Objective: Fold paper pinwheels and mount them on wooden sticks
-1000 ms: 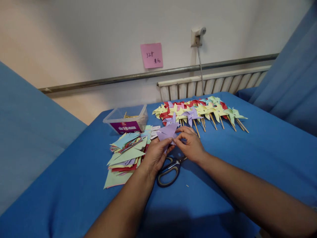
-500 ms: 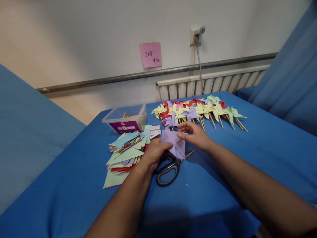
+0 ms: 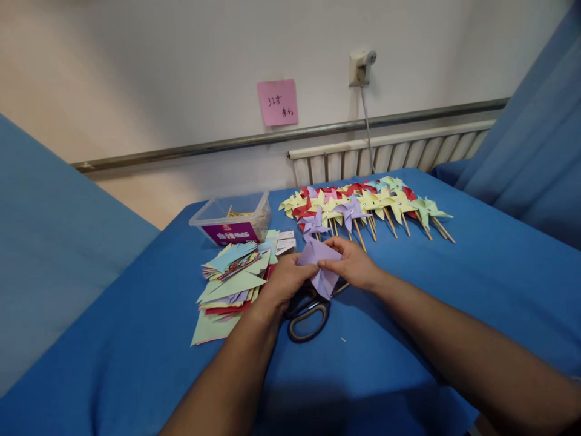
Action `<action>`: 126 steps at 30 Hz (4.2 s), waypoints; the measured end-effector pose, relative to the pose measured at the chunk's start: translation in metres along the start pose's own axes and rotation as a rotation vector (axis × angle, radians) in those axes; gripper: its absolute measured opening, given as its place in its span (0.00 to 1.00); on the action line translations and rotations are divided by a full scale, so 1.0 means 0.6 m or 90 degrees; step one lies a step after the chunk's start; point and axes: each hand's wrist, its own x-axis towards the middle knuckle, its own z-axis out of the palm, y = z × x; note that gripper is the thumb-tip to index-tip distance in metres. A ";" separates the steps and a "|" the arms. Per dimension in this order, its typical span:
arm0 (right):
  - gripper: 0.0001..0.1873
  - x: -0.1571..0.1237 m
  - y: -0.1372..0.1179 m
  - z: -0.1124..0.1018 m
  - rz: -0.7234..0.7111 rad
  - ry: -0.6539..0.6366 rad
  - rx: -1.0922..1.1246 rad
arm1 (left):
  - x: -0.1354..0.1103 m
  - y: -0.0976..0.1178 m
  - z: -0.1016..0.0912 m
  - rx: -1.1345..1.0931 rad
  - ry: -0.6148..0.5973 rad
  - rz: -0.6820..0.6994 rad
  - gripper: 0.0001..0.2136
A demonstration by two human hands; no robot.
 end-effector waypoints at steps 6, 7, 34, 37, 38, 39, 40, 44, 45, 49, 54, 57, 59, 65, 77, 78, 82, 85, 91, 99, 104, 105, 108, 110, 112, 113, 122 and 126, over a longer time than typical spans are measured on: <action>0.21 0.001 0.004 0.006 0.037 0.191 0.139 | -0.002 0.000 0.015 -0.252 0.022 0.018 0.12; 0.22 0.000 0.003 0.006 0.048 0.203 0.175 | -0.002 0.000 0.017 -0.278 0.025 0.014 0.13; 0.26 -0.031 -0.009 0.010 -0.428 0.068 -0.419 | 0.017 0.005 -0.003 -0.461 0.080 -0.024 0.12; 0.24 -0.038 -0.012 0.013 -0.452 0.011 -0.529 | 0.016 0.006 -0.006 -0.486 0.071 -0.039 0.12; 0.21 -0.037 -0.011 0.015 -0.453 0.008 -0.543 | 0.016 0.005 -0.006 -0.483 0.068 -0.041 0.12; 0.18 -0.036 -0.009 0.016 -0.454 0.008 -0.548 | 0.017 0.004 -0.006 -0.478 0.063 -0.040 0.13; 0.15 -0.034 -0.008 0.016 -0.456 0.012 -0.545 | 0.017 0.002 -0.006 -0.473 0.059 -0.036 0.13; 0.03 -0.027 -0.005 0.014 -0.461 0.053 -0.496 | 0.015 -0.003 -0.004 -0.449 0.041 -0.003 0.12; 0.02 -0.026 -0.006 0.013 -0.461 0.064 -0.476 | 0.014 -0.003 -0.003 -0.444 0.037 0.005 0.11; 0.03 -0.026 -0.008 0.011 -0.444 0.098 -0.399 | 0.010 -0.002 0.003 -0.415 0.062 0.009 0.10; 0.05 -0.022 -0.008 0.010 -0.382 0.119 -0.374 | 0.007 0.003 0.009 -0.386 0.089 0.003 0.11; 0.07 -0.017 -0.006 0.006 -0.344 0.138 -0.368 | 0.005 0.006 0.011 -0.381 0.070 0.008 0.10; 0.07 -0.014 -0.003 0.003 -0.330 0.141 -0.367 | 0.004 0.007 0.012 -0.374 0.064 0.008 0.10; 0.09 -0.008 0.003 0.000 -0.287 0.123 -0.369 | 0.006 0.004 0.013 -0.326 0.085 0.004 0.13; 0.10 -0.009 0.002 0.001 -0.273 0.107 -0.381 | 0.008 0.000 0.013 -0.252 0.104 0.000 0.13; 0.10 -0.009 0.002 0.001 -0.272 0.107 -0.380 | 0.009 0.000 0.013 -0.253 0.100 0.001 0.13; 0.09 -0.009 0.001 0.001 -0.269 0.111 -0.375 | 0.009 0.000 0.013 -0.249 0.092 -0.001 0.13; 0.09 -0.010 0.000 0.002 -0.266 0.115 -0.369 | 0.009 -0.001 0.012 -0.243 0.093 -0.001 0.13; 0.10 -0.011 0.000 0.003 -0.253 0.120 -0.360 | 0.009 -0.002 0.012 -0.245 0.091 -0.001 0.13; 0.10 -0.008 0.004 0.002 -0.251 0.122 -0.352 | 0.012 -0.006 0.010 -0.230 0.075 -0.004 0.13; 0.10 -0.010 0.005 0.004 -0.239 0.119 -0.346 | 0.012 -0.006 0.010 -0.229 0.082 0.003 0.12; 0.10 -0.010 0.005 0.005 -0.238 0.118 -0.347 | 0.012 -0.005 0.011 -0.230 0.085 0.005 0.12; 0.08 -0.010 0.006 0.006 -0.245 0.119 -0.342 | 0.009 -0.002 0.012 -0.230 0.078 0.000 0.11; 0.04 -0.008 0.003 0.002 -0.253 0.140 -0.325 | 0.006 0.001 0.011 -0.225 0.070 -0.014 0.10; 0.14 -0.004 -0.003 -0.007 -0.248 0.172 -0.297 | 0.004 0.003 0.009 -0.195 0.062 -0.031 0.09; 0.19 -0.002 -0.007 -0.014 -0.238 0.181 -0.281 | 0.003 0.004 0.008 -0.173 0.053 -0.038 0.09; 0.25 0.002 -0.029 -0.045 -0.071 -0.142 -0.138 | -0.003 0.011 -0.014 0.139 -0.061 -0.004 0.07; 0.23 -0.005 -0.015 -0.028 -0.019 -0.193 -0.073 | -0.004 0.011 -0.018 0.185 -0.096 0.026 0.06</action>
